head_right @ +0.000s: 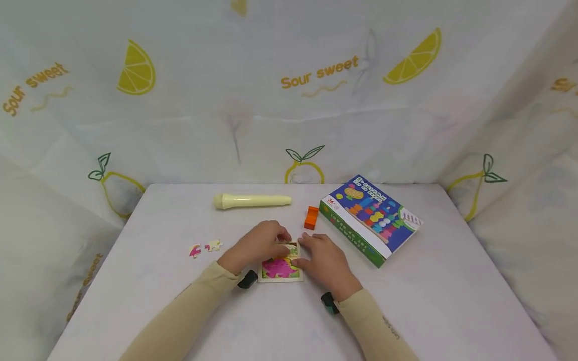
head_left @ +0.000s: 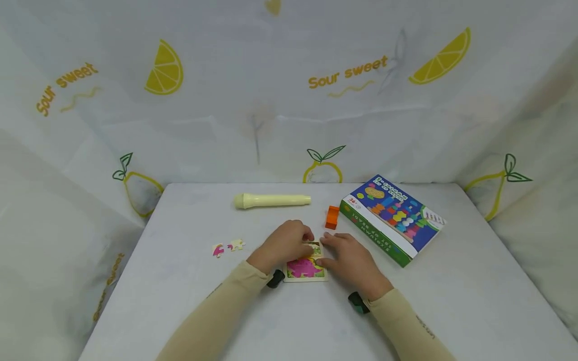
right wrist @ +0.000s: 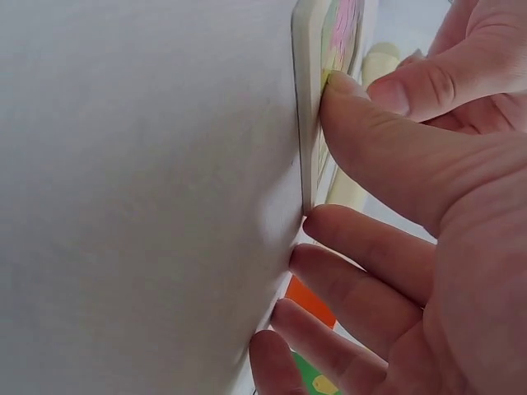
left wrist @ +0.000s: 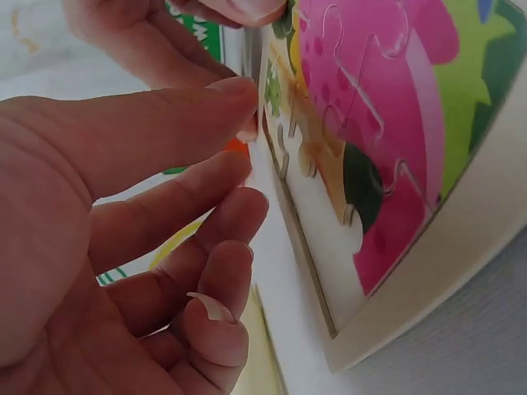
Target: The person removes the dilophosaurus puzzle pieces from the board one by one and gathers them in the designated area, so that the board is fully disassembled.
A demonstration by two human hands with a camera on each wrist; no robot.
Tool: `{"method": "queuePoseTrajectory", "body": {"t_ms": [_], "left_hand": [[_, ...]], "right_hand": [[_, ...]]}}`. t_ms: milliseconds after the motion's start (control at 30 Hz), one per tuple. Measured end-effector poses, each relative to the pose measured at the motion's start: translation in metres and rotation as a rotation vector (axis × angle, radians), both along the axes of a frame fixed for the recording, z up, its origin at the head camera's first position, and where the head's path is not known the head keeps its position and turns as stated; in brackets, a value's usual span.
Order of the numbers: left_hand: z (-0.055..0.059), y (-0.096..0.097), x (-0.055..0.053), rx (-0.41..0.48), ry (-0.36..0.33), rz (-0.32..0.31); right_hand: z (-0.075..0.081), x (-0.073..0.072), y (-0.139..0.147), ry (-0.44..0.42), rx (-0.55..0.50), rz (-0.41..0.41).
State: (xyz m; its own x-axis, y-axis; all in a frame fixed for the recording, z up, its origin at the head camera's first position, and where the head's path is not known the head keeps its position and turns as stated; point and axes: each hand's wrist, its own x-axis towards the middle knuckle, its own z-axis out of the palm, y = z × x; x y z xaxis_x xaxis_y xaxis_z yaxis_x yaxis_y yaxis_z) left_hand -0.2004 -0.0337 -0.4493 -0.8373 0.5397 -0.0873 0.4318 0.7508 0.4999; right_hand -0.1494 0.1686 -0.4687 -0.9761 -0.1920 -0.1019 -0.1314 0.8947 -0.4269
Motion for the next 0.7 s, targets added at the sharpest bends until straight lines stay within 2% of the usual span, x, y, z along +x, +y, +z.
{"method": "queuePoseTrajectory", "body": {"t_ms": [100,233,433,700], "left_hand": [[-0.0016,0.0041,0.0000,-0.049,0.037,-0.010],[-0.0059,0.0064,0.0014,-0.085,0.047,-0.002],[-0.0099,0.0071,0.0042,-0.084,0.064,-0.003],[-0.0080,0.0106,0.0070,-0.084,0.107,-0.011]], "right_hand": [[0.0016,-0.0003,0.0009,-0.006,-0.013,-0.005],[0.0022,-0.0007,0.0008,-0.011,-0.015,0.001],[0.0018,-0.0009,-0.0011,0.000,0.016,0.008],[0.0040,-0.0012,-0.0008,0.014,0.028,0.021]]}}
